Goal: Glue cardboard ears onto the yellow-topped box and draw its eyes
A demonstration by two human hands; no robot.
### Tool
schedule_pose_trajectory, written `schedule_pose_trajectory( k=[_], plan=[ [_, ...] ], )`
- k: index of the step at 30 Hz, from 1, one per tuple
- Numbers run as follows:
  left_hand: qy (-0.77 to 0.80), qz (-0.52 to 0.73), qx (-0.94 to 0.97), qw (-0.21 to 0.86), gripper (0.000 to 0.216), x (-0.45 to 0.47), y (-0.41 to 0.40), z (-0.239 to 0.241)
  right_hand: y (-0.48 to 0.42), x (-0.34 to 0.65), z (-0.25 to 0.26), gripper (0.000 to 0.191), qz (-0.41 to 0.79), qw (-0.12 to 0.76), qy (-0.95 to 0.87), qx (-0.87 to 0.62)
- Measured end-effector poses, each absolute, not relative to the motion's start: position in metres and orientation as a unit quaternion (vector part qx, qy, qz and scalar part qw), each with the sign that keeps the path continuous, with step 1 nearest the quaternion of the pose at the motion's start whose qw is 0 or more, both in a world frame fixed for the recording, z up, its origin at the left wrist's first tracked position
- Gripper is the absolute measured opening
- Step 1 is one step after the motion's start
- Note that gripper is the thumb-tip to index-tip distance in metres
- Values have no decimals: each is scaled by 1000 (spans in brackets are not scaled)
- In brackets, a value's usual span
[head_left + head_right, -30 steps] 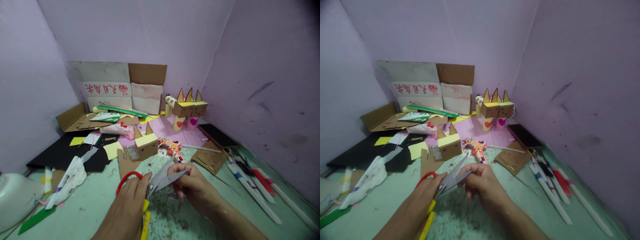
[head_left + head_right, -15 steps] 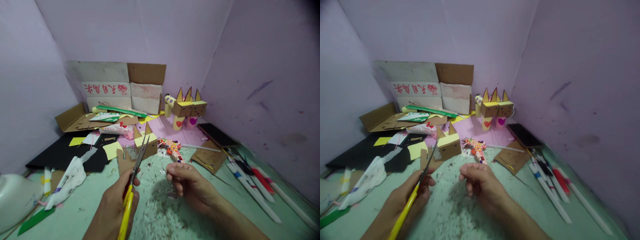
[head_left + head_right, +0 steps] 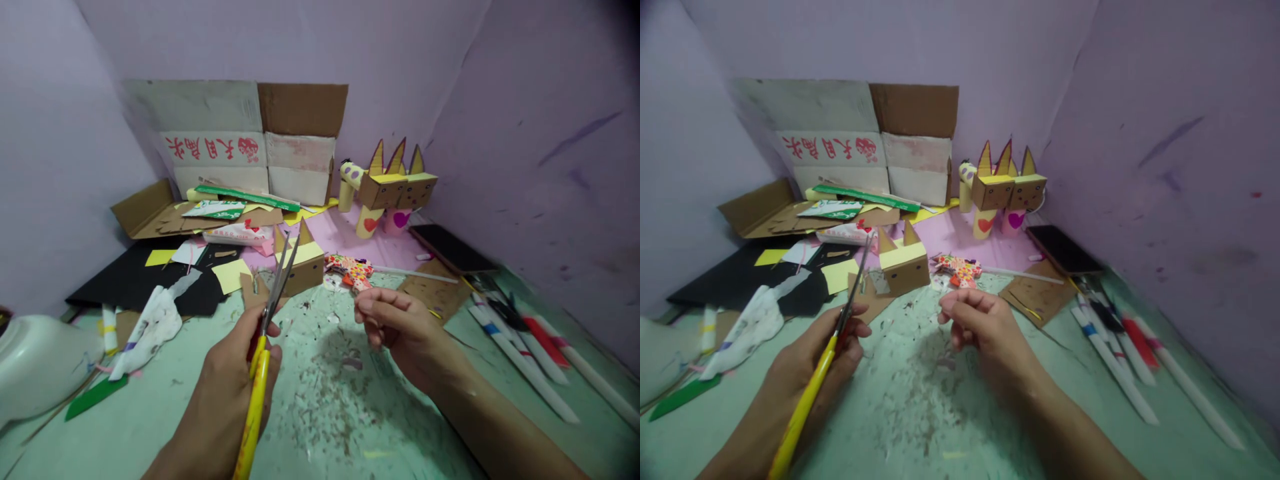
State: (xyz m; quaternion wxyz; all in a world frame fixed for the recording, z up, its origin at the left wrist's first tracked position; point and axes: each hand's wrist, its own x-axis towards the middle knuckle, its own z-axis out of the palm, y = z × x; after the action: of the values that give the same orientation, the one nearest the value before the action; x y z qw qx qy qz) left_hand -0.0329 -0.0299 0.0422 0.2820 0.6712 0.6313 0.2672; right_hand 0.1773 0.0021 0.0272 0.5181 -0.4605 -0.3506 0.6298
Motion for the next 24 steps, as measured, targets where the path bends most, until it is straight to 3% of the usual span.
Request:
schedule_pose_trajectory(
  k=[9, 13, 24],
  plan=[
    [650, 278, 664, 245, 34, -37, -27, 38, 7, 189, 29, 22, 538, 556, -407, -486],
    [644, 341, 646, 228, 30, -35, -27, 40, 10, 192, 34, 22, 515, 580, -393, -494],
    [584, 421, 525, 454, 35, -43, -19, 40, 14, 198, 42, 21, 527, 597, -368, -479]
  ],
)
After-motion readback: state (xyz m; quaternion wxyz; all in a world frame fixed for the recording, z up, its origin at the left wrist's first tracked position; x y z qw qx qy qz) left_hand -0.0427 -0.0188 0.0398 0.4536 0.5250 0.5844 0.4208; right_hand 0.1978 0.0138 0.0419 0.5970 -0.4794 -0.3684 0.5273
